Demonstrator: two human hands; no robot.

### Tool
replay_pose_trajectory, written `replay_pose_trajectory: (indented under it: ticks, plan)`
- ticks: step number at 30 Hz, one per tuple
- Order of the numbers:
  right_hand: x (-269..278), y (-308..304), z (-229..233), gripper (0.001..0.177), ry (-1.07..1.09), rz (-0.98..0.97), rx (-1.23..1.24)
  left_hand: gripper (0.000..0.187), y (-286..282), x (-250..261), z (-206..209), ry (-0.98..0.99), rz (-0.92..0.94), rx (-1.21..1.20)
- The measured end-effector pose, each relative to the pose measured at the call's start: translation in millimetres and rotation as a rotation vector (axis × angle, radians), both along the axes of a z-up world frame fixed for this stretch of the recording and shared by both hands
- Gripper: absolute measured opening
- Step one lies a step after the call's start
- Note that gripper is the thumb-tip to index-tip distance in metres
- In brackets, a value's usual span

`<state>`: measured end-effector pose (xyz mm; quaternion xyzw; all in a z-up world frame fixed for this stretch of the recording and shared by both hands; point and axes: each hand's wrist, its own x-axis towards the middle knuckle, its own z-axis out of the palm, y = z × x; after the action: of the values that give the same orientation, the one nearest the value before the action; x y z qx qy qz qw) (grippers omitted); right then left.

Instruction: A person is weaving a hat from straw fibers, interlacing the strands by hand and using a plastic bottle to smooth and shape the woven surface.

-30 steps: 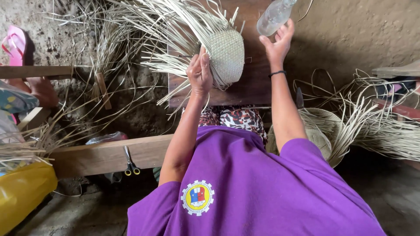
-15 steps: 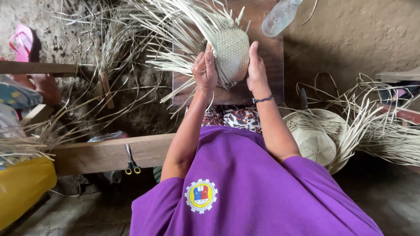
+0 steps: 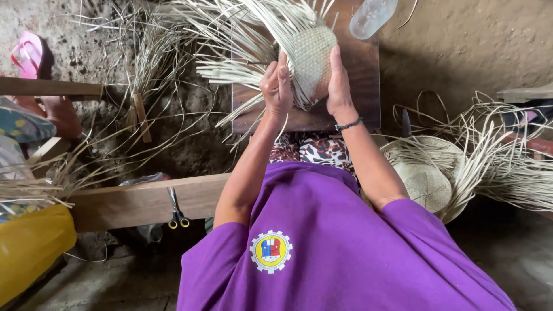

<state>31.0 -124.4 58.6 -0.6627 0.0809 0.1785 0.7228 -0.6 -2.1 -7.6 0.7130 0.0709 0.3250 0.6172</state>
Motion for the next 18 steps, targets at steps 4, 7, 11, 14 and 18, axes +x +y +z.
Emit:
replay_pose_trajectory:
  ticks: [4,7,11,14,18]
  plan:
    - [-13,4,-18,0.058,-0.222,-0.104,-0.060,0.041,8,-1,-11,-0.192,-0.053,0.125]
    - [-18,12,-9,0.054,-0.253,-0.134,-0.129,0.044,14,1,-5,-0.235,-0.068,0.226]
    - [-22,5,-25,0.044,-0.393,-0.174,-0.209,0.046,18,-6,5,-0.221,-0.106,0.288]
    - [-10,-2,4,0.029,-0.822,-0.130,-0.499,0.050,17,-15,-3,-0.106,-0.133,0.346]
    - [20,14,29,0.016,-0.922,0.061,-0.478,0.047,23,-13,-7,-0.129,-0.150,0.438]
